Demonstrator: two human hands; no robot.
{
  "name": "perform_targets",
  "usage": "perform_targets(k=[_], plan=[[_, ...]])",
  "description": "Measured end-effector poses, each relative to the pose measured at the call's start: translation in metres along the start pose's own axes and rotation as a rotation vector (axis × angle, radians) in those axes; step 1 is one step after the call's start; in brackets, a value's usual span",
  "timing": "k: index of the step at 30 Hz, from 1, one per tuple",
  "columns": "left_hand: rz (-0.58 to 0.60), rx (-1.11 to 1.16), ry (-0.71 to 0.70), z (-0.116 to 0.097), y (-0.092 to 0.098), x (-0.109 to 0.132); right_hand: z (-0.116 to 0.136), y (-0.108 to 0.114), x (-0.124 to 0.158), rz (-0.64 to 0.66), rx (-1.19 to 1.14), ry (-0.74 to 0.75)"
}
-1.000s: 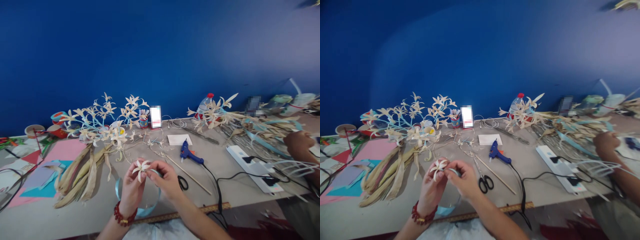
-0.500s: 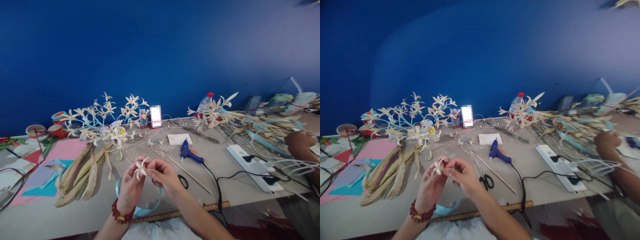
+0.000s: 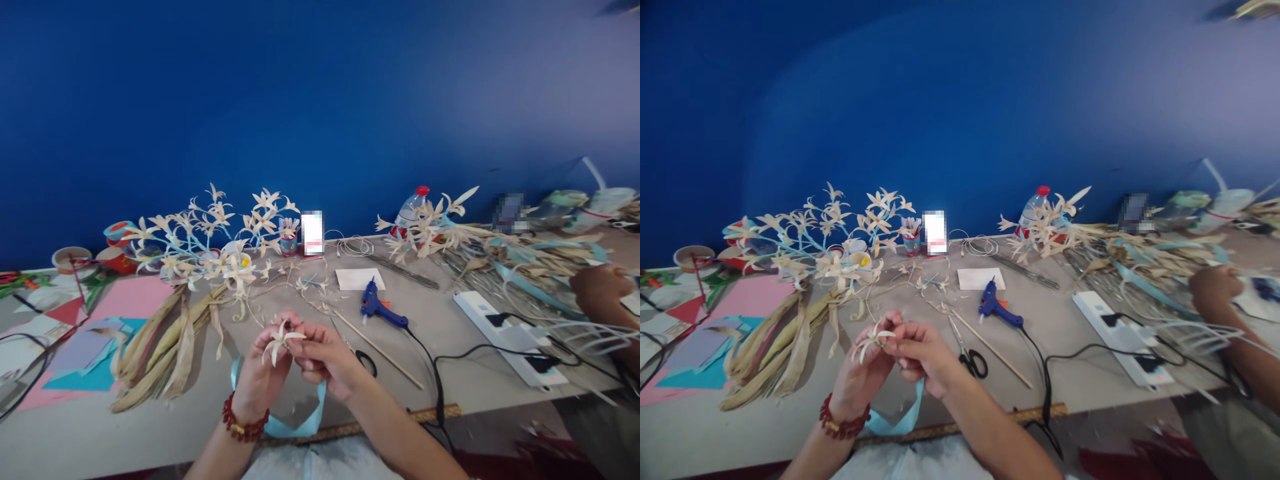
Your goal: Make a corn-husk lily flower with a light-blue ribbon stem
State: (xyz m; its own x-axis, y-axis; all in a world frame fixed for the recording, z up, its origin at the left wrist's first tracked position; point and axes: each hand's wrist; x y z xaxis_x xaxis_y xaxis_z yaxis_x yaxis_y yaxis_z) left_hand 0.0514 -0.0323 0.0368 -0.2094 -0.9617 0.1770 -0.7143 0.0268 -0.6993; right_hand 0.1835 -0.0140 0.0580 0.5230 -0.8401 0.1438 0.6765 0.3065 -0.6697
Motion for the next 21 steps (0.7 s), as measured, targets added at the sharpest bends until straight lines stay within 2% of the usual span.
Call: perform_targets(k=[3,6,13,17,21], plan=[[0.021,-0.025,0.008,-0.002,0.000,0.001,0.001,0.001,-0.001,0.071,-0.037,-0.047],[0.007,-0.022,0.001,0.000,0.000,0.001,-0.001,0.001,-0.002,0.059,-0.043,-0.016],[-0.149,0.058,-0.151,0.016,-0.003,0.003,-0.019,0.000,-0.004,-0.162,0.169,0.305],[-0.177,0.095,-0.132,0.019,-0.003,0.003,-0.022,0.001,-0.002,-0.190,0.373,0.480],[-0.174,0.096,-0.156,0.018,-0.004,0.002,-0.015,0.001,0.001,-0.160,0.451,0.500]])
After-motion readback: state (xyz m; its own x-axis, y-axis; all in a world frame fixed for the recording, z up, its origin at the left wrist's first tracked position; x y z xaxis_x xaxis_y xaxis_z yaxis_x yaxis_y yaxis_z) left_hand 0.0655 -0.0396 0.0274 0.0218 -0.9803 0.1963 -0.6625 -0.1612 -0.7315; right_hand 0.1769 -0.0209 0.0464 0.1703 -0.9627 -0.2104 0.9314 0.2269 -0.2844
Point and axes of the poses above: each hand's wrist, its own x-axis away from the middle knuckle, its own y-axis out of the back of the hand, z = x × y, and after that the axes turned 10 degrees about y, right-handed
